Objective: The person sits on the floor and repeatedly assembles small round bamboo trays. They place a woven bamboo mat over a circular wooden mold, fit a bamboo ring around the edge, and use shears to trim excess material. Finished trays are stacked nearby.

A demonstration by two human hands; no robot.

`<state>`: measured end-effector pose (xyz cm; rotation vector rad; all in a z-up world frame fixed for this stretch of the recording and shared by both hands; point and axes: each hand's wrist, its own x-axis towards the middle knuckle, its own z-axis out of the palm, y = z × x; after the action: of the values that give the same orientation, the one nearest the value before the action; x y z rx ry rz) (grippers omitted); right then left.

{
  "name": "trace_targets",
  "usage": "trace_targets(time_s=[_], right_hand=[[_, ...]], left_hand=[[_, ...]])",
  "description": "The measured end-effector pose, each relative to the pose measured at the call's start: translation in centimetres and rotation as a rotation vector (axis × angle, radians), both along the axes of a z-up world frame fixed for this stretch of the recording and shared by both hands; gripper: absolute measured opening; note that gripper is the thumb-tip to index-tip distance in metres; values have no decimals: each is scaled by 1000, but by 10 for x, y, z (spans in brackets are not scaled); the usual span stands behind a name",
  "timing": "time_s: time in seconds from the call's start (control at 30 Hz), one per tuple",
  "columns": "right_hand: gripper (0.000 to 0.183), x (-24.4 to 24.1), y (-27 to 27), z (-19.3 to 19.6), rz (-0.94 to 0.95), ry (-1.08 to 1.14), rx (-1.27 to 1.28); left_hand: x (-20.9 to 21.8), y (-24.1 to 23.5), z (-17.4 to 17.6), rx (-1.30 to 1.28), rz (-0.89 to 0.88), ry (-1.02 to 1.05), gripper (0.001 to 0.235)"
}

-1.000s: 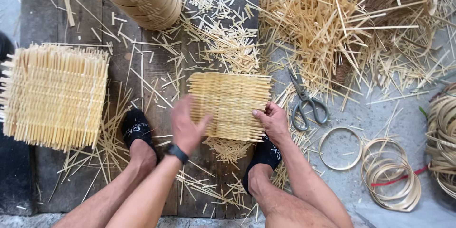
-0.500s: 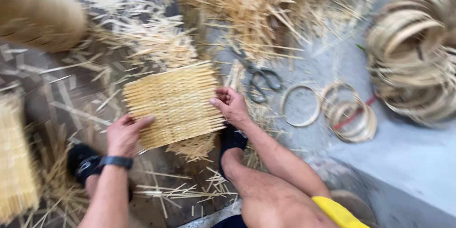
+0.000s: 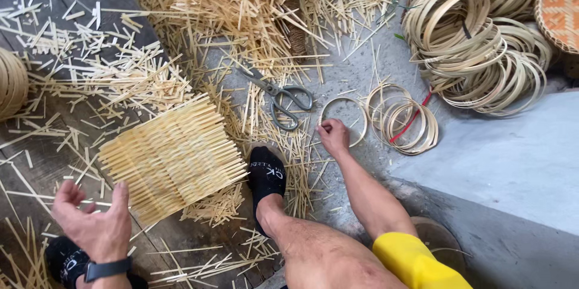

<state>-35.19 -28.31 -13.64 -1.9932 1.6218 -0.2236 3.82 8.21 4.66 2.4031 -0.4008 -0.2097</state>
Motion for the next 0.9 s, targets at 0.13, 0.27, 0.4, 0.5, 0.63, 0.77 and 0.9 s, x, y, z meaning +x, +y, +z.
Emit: trace_targets(time_s=[0.13,0.27,0.4,0.5,0.63,0.77,0.9], right_hand=[[20,47,-17,60,-113,-43,-195],[11,108,-2,198,453,-334,-118],[17,154,51,332,1013,-788,-150],[23,188,71,388,1216,-747,-450],[21,226,107,405,1368,-648,-752],[35,253,168,393,1431,-792,-792],[31,265,208,369,1394,-696,-753]], left_hand=[[-16,-30,61,-162,-242,-233,47],[-35,-78,123,-313,-599,-490,29],[-73,-109,168,-478,-750,-518,32],[-99,-95,196,-635,-263,250,23],[-79,-65,207,-842,-158,764,41],[-50,-45,190,-955,-112,1032,49],[-31,-32,166,-953,13,1033,60]])
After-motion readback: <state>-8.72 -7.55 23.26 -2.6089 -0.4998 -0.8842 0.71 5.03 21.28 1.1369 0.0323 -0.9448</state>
